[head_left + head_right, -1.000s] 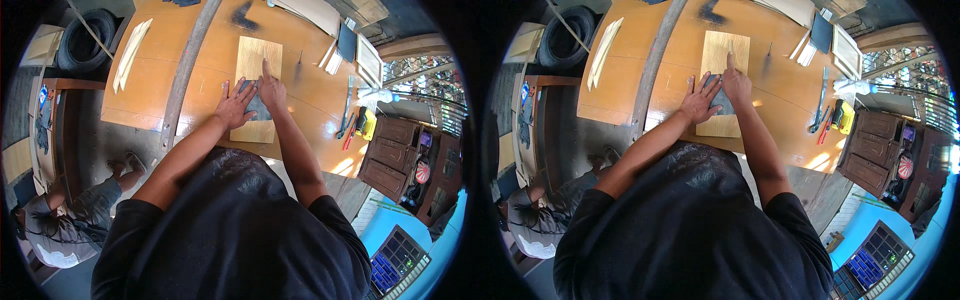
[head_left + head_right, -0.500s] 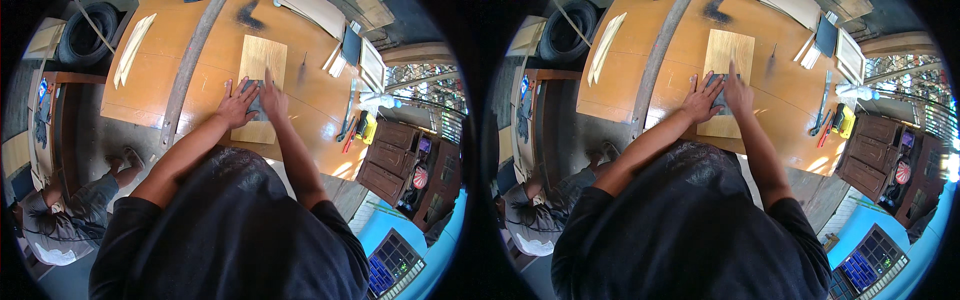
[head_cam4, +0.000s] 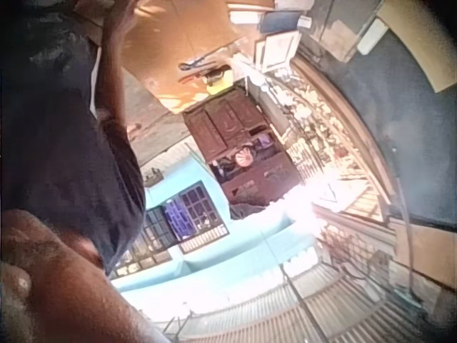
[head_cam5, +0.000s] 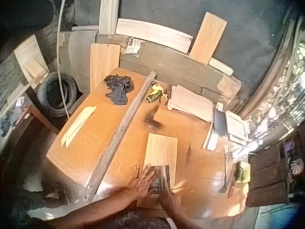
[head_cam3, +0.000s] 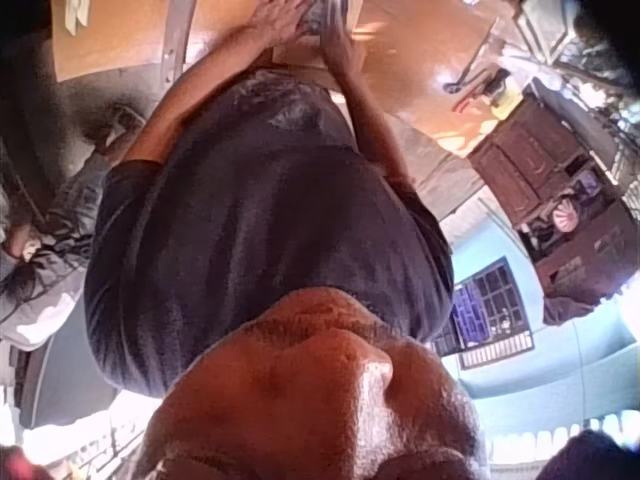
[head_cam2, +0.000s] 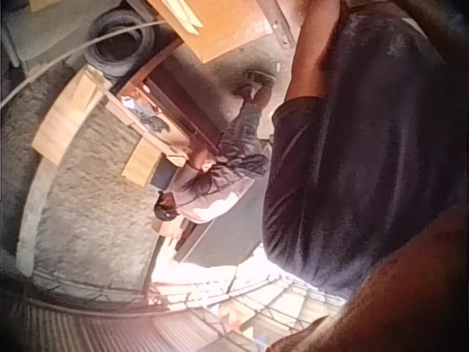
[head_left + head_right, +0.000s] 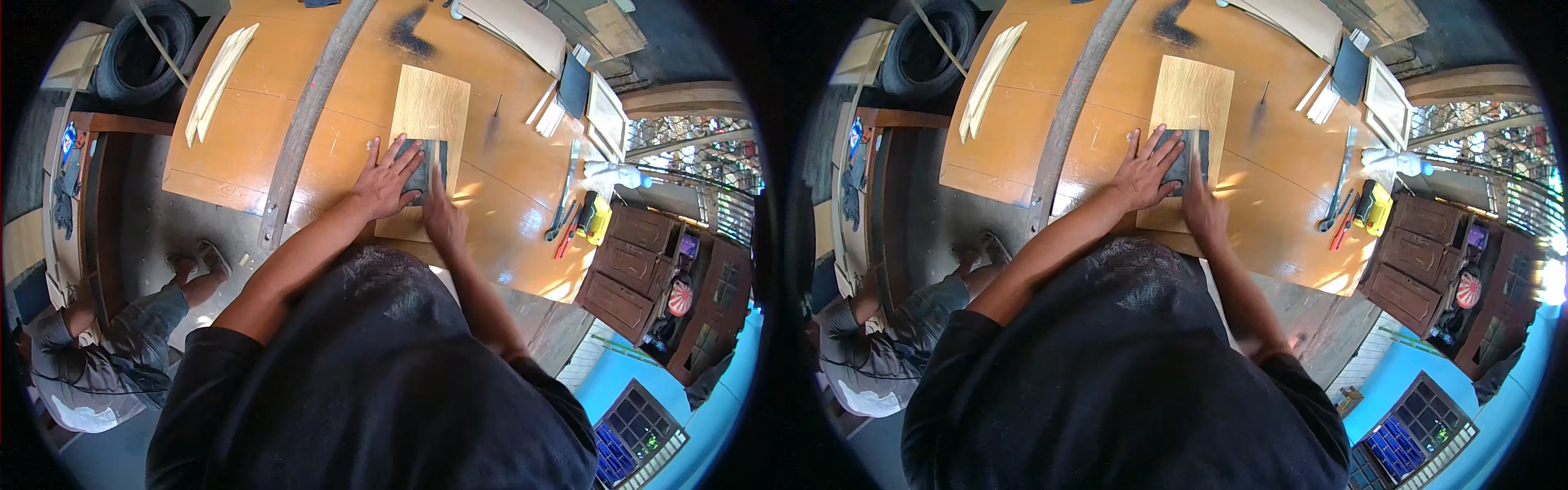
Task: Trim excess backing material and sand the edges of wooden picture frames.
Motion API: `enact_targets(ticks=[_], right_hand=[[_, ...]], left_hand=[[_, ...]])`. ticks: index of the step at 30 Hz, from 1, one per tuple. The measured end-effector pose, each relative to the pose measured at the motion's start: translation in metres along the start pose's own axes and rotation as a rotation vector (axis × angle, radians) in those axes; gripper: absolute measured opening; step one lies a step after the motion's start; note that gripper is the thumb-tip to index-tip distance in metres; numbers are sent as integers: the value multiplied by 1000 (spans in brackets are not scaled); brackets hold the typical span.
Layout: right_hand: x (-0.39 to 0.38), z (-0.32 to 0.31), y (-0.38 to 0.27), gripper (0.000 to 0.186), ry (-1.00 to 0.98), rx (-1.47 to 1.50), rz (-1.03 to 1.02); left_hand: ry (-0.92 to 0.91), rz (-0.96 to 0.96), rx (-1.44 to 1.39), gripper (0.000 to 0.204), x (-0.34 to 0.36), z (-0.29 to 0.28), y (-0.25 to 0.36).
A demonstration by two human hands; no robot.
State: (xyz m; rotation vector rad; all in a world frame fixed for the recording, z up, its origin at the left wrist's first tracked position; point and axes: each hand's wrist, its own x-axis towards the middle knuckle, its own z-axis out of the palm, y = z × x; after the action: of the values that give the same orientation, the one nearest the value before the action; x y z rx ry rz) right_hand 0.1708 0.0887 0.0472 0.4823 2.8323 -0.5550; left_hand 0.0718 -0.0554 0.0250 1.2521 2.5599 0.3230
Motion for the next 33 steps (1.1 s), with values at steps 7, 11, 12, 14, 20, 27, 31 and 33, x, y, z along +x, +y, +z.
enact_targets(ticks=[7,11,12,14,20,27,31,33], right_hand=[[105,-8,-11,62,194,15,-85],[-10,25,11,67,211,0,-135],[-42,27,15,66,43,24,-37],[-64,31,17,66,122,44,-99],[78,0,1,59,199,20,-99],[41,3,-3,68,43,0,9],[-51,24,16,68,85,52,-77],[-52,23,14,67,84,59,-113]], left_hand=[[19,-20,34,77,0,9,-1],[-26,-30,11,77,0,-1,1],[-22,-41,10,77,1,0,-1],[16,-8,28,76,0,3,-1],[14,-7,13,76,3,5,0],[-13,-31,27,76,1,6,-2],[-3,-16,26,75,0,3,-2],[3,-13,63,75,-2,3,-1]])
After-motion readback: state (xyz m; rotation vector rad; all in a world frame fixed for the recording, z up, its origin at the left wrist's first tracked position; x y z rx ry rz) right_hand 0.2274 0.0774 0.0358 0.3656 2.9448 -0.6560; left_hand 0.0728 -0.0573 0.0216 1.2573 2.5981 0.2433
